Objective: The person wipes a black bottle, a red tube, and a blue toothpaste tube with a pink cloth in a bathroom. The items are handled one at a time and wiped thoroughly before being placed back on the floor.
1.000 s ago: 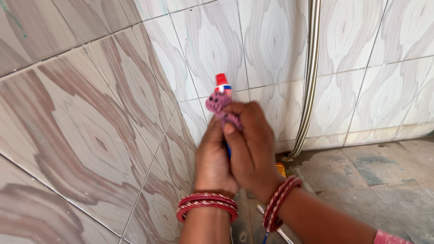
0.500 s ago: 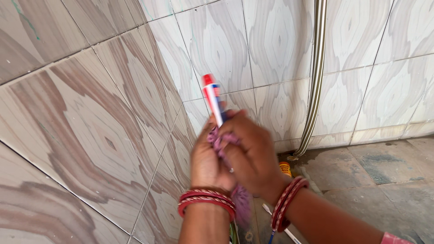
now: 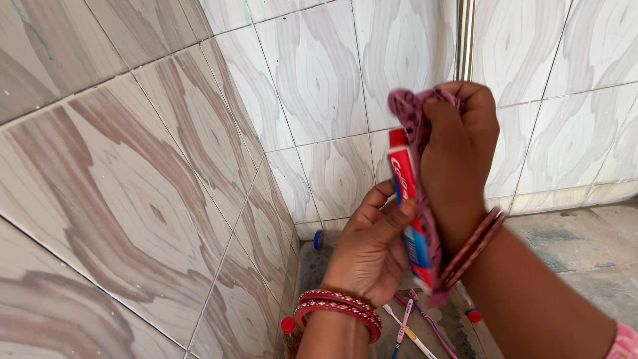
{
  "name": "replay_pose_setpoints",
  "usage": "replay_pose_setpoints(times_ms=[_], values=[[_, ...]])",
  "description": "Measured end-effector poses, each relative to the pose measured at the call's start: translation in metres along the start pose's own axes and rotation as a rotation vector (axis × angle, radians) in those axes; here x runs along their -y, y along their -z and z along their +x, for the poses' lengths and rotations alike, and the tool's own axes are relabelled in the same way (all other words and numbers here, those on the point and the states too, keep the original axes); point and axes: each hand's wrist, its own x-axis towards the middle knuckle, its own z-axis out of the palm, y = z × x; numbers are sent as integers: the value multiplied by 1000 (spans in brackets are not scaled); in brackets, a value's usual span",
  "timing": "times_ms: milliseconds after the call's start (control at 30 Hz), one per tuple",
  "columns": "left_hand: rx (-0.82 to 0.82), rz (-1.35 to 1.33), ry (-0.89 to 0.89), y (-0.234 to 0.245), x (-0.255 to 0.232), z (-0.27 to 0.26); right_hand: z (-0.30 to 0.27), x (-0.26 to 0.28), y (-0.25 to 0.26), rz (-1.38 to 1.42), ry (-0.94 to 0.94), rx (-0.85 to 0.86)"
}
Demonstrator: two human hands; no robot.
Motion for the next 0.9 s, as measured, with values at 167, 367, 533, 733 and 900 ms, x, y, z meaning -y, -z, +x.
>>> replay_pose_setpoints(times_ms=[167,367,533,733,900], values=[[-258,305,-129,23,-4,16,-11,-9,-4,-10,-162,228],[-456,-152,-233,17,-44,8,-46,-14,-11,-272,-71,693],[-500,-189,-124,53,-42,11,-39,-6,-19,-43,-123,455],[-466,-136,-128,69,-7,13,-21,2,-13,250,71,274],[-279,-223,-2,63,-1,18,-30,-27,-12,-52,-160,331]])
